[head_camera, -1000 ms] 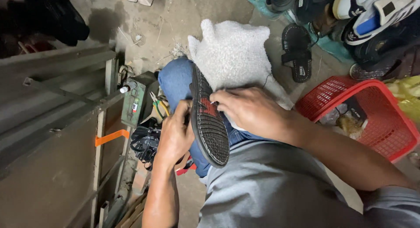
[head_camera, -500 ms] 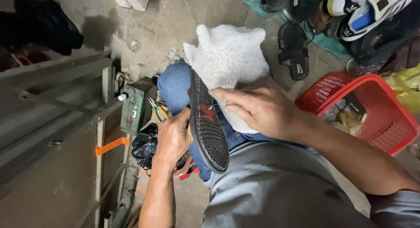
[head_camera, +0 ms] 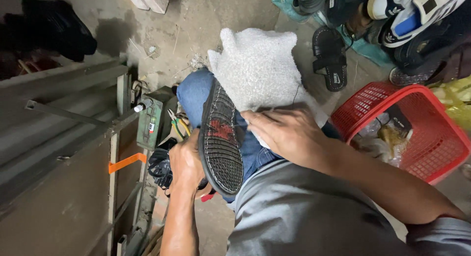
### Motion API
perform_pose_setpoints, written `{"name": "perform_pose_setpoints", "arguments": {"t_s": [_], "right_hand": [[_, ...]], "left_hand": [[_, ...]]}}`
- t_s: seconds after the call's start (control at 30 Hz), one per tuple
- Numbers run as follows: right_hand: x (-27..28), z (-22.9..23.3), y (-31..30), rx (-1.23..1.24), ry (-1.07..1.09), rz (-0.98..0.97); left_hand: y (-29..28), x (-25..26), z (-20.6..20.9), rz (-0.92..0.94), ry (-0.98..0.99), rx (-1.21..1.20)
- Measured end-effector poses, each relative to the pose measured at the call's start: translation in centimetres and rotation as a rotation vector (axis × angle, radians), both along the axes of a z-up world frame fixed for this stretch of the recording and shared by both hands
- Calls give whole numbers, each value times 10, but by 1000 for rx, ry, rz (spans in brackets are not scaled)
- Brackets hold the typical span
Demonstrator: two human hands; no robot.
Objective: Repairing a leather sandal by manually stitching the sole with a needle and thread.
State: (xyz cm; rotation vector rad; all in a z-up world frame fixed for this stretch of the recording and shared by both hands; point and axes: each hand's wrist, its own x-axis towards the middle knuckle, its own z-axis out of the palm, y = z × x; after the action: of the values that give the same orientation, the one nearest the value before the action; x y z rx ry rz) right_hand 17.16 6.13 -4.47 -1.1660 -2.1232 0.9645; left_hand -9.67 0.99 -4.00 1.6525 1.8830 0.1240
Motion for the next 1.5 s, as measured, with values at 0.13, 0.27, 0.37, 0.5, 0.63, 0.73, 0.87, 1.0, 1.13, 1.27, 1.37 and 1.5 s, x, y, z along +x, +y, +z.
{"name": "perform_pose_setpoints", "arguments": {"t_s": [0.13, 0.27, 0.37, 0.5, 0.63, 0.73, 0.87, 1.0, 1.13, 1.27, 1.37, 1.5], "right_hand": [[-13, 44, -16, -57, 21, -20], [-28, 49, -45, 22, -296, 73], [-21, 45, -49, 43, -277, -14], [9, 37, -36, 132, -148, -21], [18, 36, -29, -27, -104, 42], [20, 33, -25, -31, -67, 73], [24, 29, -24, -13, -100, 102], [25, 22, -26, 45, -99, 150], [28, 22, -25, 30, -101, 161], [34, 20, -17, 79, -71, 121], [42, 15, -10, 101, -65, 136], [30, 27, -9, 47, -6, 215]], "left_hand": [[5, 9, 9, 17, -111, -28], [16, 12, 38, -35, -393, -321], [4, 1, 17, 63, -768, -468], [2, 18, 19, -36, -743, -207], [-12, 32, 33, -308, -76, 354], [-18, 31, 36, -483, 358, 565], [-23, 36, 39, -413, 226, 508], [-25, 32, 37, 323, -633, -328], [-43, 34, 17, 682, -1112, -533], [-46, 42, 44, 30, -296, 55], [-66, 22, 60, -247, 109, 427], [-86, 3, 70, 102, -132, -73]]}}
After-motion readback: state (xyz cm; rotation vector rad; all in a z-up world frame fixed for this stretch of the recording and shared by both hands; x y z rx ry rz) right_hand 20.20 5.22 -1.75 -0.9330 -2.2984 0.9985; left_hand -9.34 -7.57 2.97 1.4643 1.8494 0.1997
